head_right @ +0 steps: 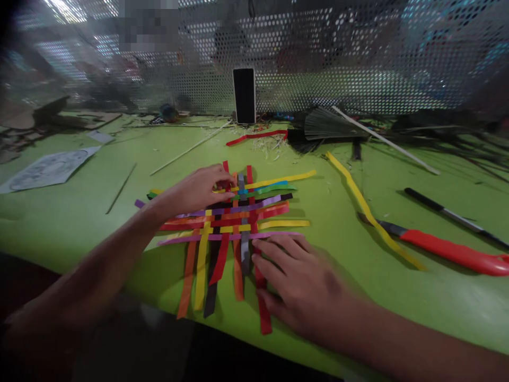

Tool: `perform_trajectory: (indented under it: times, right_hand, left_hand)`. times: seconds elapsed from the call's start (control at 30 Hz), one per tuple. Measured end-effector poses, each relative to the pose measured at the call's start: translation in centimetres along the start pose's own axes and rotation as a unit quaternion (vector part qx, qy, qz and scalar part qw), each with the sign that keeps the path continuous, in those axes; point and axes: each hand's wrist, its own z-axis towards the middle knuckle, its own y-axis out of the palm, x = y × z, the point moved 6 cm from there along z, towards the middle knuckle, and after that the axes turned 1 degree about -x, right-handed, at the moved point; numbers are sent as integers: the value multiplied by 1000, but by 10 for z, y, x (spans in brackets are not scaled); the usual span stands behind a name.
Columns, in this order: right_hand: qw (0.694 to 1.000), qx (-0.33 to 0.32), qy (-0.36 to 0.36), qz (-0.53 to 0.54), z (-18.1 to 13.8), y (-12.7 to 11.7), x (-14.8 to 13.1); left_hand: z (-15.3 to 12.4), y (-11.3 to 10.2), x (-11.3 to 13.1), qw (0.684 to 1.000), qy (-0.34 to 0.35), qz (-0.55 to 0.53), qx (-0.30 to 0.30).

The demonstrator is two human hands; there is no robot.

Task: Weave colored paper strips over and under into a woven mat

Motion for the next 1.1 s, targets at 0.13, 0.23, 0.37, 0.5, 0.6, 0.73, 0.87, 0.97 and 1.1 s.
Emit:
perform_trajectory:
  times: [0.13, 0.23, 0.37, 0.5, 0.6, 0.73, 0.87, 0.97, 1.1]
  right_hand:
    - [1000, 4, -3, -18, 0, -2, -2]
    - [1000, 7, -10, -28, 0, -1, -3]
    - [1000, 13, -18, -22, -1, 0, -5]
    - [999, 19, -43, -14, -4, 1, -9]
    - [998, 18, -59, -19, -6, 2, -13]
    - [998, 20, -63, -18, -4, 1, -20]
    - [998, 26, -53, -9, 3, -6, -23]
    - [999, 24, -40, 16, 6, -7, -22]
    - [998, 25, -22, 54, 4, -1, -18]
  left_hand:
    - [1, 1, 2, 1000, 16, -10, -2]
    - [-2, -1, 7, 1000, 18, -10, 5]
    - [-8, -3, 16, 999, 34, -17, -6]
    - [-9, -3, 20, 999, 31, 9, -15]
    - [-7, -2, 20, 999, 33, 20, -17]
    - [-5, 1, 18, 999, 38, 7, -20]
    - [-4, 3, 16, 999, 39, 5, -19]
    - [-3, 4, 16, 999, 41, 10, -18]
    - [-3, 4, 17, 999, 45, 10, -20]
